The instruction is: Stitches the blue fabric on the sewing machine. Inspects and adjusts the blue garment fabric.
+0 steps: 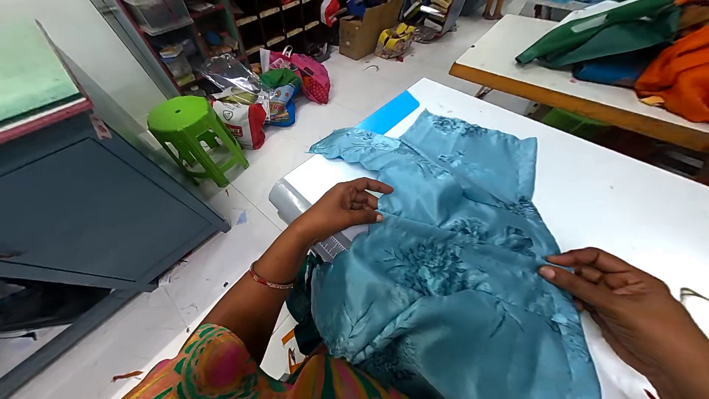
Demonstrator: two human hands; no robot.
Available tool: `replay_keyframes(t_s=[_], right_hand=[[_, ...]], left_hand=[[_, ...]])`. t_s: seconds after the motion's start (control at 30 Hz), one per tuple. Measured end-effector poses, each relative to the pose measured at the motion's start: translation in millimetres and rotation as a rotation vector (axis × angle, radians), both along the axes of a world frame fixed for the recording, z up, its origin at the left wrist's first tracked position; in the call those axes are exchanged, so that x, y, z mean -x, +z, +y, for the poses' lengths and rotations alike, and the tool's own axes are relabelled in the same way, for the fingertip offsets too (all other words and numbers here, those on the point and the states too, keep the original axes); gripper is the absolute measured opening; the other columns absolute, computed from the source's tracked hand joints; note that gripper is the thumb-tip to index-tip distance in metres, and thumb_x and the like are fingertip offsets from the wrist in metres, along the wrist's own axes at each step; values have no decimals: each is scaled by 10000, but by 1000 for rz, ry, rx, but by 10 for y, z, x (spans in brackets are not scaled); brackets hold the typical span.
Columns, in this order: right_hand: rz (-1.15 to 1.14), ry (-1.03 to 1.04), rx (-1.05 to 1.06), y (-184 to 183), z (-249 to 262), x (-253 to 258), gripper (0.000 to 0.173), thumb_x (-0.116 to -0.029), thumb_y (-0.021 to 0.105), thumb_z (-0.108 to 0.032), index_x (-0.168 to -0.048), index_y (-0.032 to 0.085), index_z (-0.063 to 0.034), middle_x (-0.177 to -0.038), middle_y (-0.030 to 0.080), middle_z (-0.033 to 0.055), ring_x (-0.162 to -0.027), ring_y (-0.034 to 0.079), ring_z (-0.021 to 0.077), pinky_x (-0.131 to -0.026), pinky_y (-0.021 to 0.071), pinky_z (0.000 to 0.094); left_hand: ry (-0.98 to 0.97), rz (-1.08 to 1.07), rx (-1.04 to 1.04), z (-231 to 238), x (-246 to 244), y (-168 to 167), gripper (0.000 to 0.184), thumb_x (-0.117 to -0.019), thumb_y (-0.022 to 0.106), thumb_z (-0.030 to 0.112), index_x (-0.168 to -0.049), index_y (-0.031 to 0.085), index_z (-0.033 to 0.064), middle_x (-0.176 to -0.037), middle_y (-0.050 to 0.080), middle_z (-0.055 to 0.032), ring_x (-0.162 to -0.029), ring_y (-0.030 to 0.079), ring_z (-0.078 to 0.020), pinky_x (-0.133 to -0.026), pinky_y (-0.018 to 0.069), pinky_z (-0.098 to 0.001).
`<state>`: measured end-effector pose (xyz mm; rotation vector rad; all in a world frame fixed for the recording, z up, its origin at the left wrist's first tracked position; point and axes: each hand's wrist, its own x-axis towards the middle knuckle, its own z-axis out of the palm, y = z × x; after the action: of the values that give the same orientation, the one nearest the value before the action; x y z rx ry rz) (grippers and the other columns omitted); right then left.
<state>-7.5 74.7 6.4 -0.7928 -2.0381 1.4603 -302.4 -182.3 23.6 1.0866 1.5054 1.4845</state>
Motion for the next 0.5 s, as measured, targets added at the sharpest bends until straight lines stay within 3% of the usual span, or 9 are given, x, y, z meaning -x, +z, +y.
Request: replay_keyframes(t_s=[0.1, 0.2, 0.33, 0.5], right_hand=[[-14, -6, -5, 48, -70, 31, 192, -810, 710, -34, -975, 678, -128, -681, 665, -73, -514, 570, -15, -444, 454, 133], [-40, -26, 2, 112, -119, 8, 219, -829, 724, 27, -1003, 657, -87, -718, 681, -51, -566, 592, 6, -508, 491, 165], [-41, -16, 33, 153, -124, 27, 263, -813, 753, 51, -1010, 638, -80, -646, 627, -34, -513, 537, 23, -487, 455, 178], [-47, -13, 97, 198, -129, 50, 297, -812, 774, 59, -1018, 612, -81, -642, 653, -23, -516, 564, 20, -483, 454, 168]], left_hand=[[85, 90, 72, -49, -109, 94, 433, -920, 637, -103, -1332, 555, 2, -874, 662, -40, -711, 615, -50, -685, 540, -205], [113, 165, 119, -15, -114, 53, 473, -918, 656, -67, -1361, 530, 42, -926, 694, -43, -762, 664, -78, -722, 572, -245], [168, 161, 110, -4, -99, 4, 490, -878, 661, -82, -1319, 550, 102, -863, 718, 10, -687, 668, -49, -631, 565, -194], [190, 78, 87, 5, -81, -32, 510, -851, 638, -117, -1304, 550, 102, -829, 727, 9, -650, 676, -41, -602, 568, -172]])
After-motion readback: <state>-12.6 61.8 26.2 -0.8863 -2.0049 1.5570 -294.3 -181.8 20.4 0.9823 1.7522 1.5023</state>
